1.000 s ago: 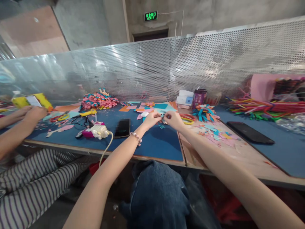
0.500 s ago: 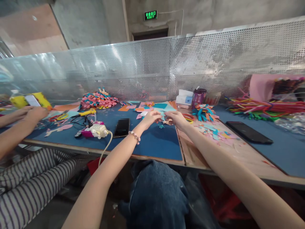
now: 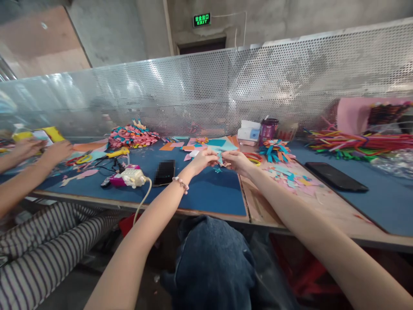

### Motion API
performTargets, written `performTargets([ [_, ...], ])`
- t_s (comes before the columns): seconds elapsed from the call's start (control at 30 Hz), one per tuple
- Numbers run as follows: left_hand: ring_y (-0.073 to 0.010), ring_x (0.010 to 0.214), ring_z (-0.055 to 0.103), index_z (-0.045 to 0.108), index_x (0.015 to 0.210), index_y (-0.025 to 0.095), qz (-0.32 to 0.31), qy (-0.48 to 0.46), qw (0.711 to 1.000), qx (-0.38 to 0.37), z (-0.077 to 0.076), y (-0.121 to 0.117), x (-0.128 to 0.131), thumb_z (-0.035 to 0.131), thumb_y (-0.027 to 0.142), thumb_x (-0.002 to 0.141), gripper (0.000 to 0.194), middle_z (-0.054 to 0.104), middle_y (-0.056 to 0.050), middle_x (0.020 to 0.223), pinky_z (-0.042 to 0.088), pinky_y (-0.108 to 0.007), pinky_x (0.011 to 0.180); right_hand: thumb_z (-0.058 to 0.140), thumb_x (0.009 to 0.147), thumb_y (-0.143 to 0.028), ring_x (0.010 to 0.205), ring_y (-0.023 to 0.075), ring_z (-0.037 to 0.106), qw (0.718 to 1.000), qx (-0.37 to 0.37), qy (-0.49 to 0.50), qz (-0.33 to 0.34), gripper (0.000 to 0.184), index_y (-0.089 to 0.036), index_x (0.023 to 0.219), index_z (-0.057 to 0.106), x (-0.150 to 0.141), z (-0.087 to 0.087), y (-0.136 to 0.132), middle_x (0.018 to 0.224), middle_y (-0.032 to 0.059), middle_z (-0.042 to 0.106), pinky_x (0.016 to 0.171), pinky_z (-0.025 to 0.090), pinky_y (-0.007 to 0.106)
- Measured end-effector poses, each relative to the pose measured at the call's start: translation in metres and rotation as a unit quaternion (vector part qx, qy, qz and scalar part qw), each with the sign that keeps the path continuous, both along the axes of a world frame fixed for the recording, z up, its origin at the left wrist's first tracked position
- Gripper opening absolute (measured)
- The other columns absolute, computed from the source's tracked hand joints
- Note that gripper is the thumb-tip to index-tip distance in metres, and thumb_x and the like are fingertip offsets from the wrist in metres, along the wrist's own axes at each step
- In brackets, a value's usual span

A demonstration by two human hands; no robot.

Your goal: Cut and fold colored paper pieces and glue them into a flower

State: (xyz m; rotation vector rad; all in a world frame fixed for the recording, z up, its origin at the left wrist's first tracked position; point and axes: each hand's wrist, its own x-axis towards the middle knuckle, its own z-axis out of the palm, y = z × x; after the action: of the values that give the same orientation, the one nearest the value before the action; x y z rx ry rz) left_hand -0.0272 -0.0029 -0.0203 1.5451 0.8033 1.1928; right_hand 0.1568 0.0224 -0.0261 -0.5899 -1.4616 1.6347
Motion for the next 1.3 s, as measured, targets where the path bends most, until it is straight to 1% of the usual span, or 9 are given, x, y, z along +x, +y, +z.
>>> performTargets([
  [0.17, -0.0092, 0.058, 0.055, 0.063, 0.076, 0.011, 0.018, 0.043, 0.999, 0.009, -0.001, 0.002, -0.002, 0.066, 0.018, 0.071, 0.009, 0.061, -0.002, 0.065, 0.04, -0.025, 0.06, 0.081, 0.06, -0.04, 0.057, 0.0094, 0.052, 0.999, 0.031, -0.028, -0.025, 0.036, -0.014, 0.075, 0.061, -0.003, -0.001, 0.0, 0.064, -0.0013, 0.056, 0.042, 0.031, 0.019],
  [0.33, -0.0094, 0.059, 0.055, 0.063, 0.076, 0.011, 0.034, 0.057, 0.998, 0.011, 0.0, 0.002, -0.002, 0.066, 0.019, 0.071, 0.01, 0.062, -0.002, 0.066, 0.041, -0.026, 0.061, 0.08, 0.06, -0.043, 0.055, 0.0092, 0.05, 0.994, 0.074, -0.052, -0.06, 0.038, -0.013, 0.077, 0.063, -0.006, -0.001, 0.0, 0.065, -0.0003, 0.056, 0.04, 0.033, 0.019],
  [0.5, -0.0091, 0.06, 0.055, 0.065, 0.077, 0.011, 0.029, 0.054, 0.998, 0.016, 0.001, 0.0, -0.002, 0.067, 0.02, 0.071, 0.012, 0.062, -0.002, 0.067, 0.041, -0.025, 0.061, 0.079, 0.061, -0.044, 0.053, 0.0091, 0.05, 0.989, 0.104, -0.069, -0.082, 0.037, -0.014, 0.075, 0.062, -0.007, 0.002, -0.004, 0.063, -0.0005, 0.056, 0.04, 0.036, 0.019],
  [0.73, -0.0101, 0.065, 0.057, 0.066, 0.081, 0.01, 0.01, 0.039, 0.999, 0.005, 0.001, 0.002, -0.004, 0.068, 0.022, 0.072, 0.015, 0.063, -0.004, 0.071, 0.041, -0.026, 0.063, 0.076, 0.063, -0.047, 0.051, 0.009, 0.051, 0.983, 0.121, -0.088, -0.111, 0.038, -0.014, 0.075, 0.061, -0.007, 0.004, -0.005, 0.062, -0.0003, 0.057, 0.04, 0.037, 0.018],
  [0.83, -0.01, 0.063, 0.056, 0.065, 0.079, 0.01, 0.015, 0.051, 0.998, 0.016, -0.001, 0.003, -0.005, 0.068, 0.023, 0.073, 0.015, 0.062, -0.003, 0.069, 0.041, -0.026, 0.063, 0.074, 0.066, -0.046, 0.047, 0.0079, 0.048, 0.976, 0.143, -0.105, -0.125, 0.036, -0.014, 0.077, 0.062, -0.008, 0.003, -0.004, 0.059, -0.0006, 0.057, 0.039, 0.037, 0.019],
  [0.93, -0.0092, 0.06, 0.054, 0.065, 0.079, 0.011, 0.021, 0.054, 0.998, 0.025, 0.0, 0.004, -0.004, 0.067, 0.02, 0.073, 0.012, 0.06, -0.002, 0.067, 0.041, -0.026, 0.061, 0.072, 0.07, -0.046, 0.047, 0.0081, 0.048, 0.975, 0.155, -0.107, -0.119, 0.034, -0.014, 0.077, 0.062, -0.008, 0.004, -0.005, 0.059, -0.0006, 0.056, 0.039, 0.036, 0.018],
  [1.1, -0.0091, 0.06, 0.054, 0.064, 0.08, 0.01, 0.026, 0.028, 0.999, 0.009, 0.001, 0.003, -0.003, 0.069, 0.018, 0.071, 0.013, 0.059, -0.001, 0.067, 0.04, -0.025, 0.059, 0.065, 0.075, -0.045, 0.058, 0.0108, 0.056, 0.982, 0.13, -0.09, -0.101, 0.031, -0.015, 0.075, 0.061, -0.006, 0.009, -0.01, 0.071, 0.0017, 0.058, 0.038, 0.038, 0.018],
  [1.2, -0.0093, 0.062, 0.055, 0.064, 0.08, 0.01, 0.018, 0.026, 0.999, 0.01, 0.001, 0.003, -0.003, 0.068, 0.017, 0.072, 0.011, 0.06, -0.002, 0.068, 0.04, -0.024, 0.06, 0.067, 0.073, -0.044, 0.055, 0.0102, 0.054, 0.979, 0.146, -0.103, -0.096, 0.03, -0.015, 0.077, 0.06, -0.006, 0.011, -0.011, 0.068, 0.001, 0.058, 0.037, 0.037, 0.018],
  [1.3, -0.0091, 0.062, 0.056, 0.065, 0.078, 0.01, 0.018, 0.036, 0.999, 0.02, 0.0, 0.004, -0.004, 0.065, 0.017, 0.074, 0.009, 0.061, -0.003, 0.07, 0.041, -0.024, 0.06, 0.07, 0.071, -0.042, 0.046, 0.008, 0.048, 0.974, 0.166, -0.116, -0.102, 0.03, -0.015, 0.078, 0.06, -0.007, 0.011, -0.011, 0.061, -0.0008, 0.056, 0.037, 0.035, 0.019],
])
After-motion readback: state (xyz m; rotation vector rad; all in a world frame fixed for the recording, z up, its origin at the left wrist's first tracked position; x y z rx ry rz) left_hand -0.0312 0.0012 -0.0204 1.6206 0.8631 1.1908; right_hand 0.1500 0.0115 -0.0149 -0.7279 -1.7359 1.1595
